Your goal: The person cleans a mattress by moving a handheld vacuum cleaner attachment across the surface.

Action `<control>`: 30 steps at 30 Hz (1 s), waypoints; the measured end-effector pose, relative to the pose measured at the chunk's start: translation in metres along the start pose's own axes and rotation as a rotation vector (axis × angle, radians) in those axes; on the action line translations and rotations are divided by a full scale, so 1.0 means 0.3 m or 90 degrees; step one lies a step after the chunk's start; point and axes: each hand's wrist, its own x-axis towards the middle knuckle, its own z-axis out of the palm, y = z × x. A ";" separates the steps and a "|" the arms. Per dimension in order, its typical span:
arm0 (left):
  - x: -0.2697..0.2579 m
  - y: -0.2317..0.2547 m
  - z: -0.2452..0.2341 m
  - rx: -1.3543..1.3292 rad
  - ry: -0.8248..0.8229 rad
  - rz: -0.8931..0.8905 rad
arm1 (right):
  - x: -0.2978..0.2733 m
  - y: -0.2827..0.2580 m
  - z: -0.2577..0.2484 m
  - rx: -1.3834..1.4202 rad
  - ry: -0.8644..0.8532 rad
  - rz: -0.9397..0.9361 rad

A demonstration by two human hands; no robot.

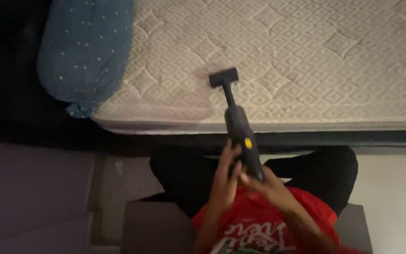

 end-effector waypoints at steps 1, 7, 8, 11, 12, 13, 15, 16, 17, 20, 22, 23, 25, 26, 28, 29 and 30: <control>-0.039 0.018 -0.033 0.014 -0.051 -0.006 | -0.043 0.007 -0.018 -0.036 -0.013 0.010; -0.128 -0.019 -0.062 -0.277 -0.231 -0.182 | -0.106 0.064 -0.091 0.156 -0.047 0.097; -0.120 -0.033 -0.023 -0.373 -0.245 -0.212 | -0.065 0.069 -0.090 0.126 -0.018 0.078; -0.022 -0.084 0.045 0.011 -0.029 0.063 | 0.066 0.050 -0.070 0.101 0.033 0.033; 0.008 -0.090 0.050 0.040 -0.024 0.081 | 0.104 0.032 -0.058 0.137 0.023 0.023; 0.052 -0.093 0.044 0.069 -0.019 0.098 | 0.125 0.013 -0.050 0.128 0.040 0.042; 0.080 -0.077 0.037 0.123 -0.007 0.149 | 0.142 -0.014 -0.039 0.108 0.069 0.079; 0.088 -0.067 0.034 0.146 -0.006 0.186 | 0.142 -0.013 -0.037 0.092 0.027 0.032; 0.092 -0.060 0.032 0.170 -0.006 0.223 | 0.134 -0.004 -0.041 0.077 -0.014 -0.015; 0.031 -0.051 0.053 0.171 -0.009 0.210 | 0.028 0.025 -0.105 -0.073 -0.123 -0.136; -0.037 -0.048 0.076 0.215 0.011 0.200 | -0.038 0.020 -0.151 -0.266 -0.153 -0.220; -0.060 -0.050 0.082 0.238 0.020 0.194 | -0.065 0.009 -0.170 -0.393 -0.148 -0.265; -0.095 -0.050 0.077 0.112 0.061 0.079 | -0.083 -0.005 -0.169 -0.382 -0.126 -0.245; -0.094 -0.045 0.070 0.049 0.082 0.028 | -0.054 -0.030 -0.177 -0.251 -0.105 -0.190; -0.056 -0.034 0.019 0.084 0.140 -0.161 | 0.028 -0.095 -0.188 -0.191 -0.021 -0.132; -0.037 -0.020 -0.009 0.101 0.168 -0.259 | 0.087 -0.131 -0.183 -0.262 0.042 -0.130; -0.015 0.002 -0.038 0.134 0.155 -0.142 | 0.143 -0.164 -0.161 -0.288 0.042 -0.206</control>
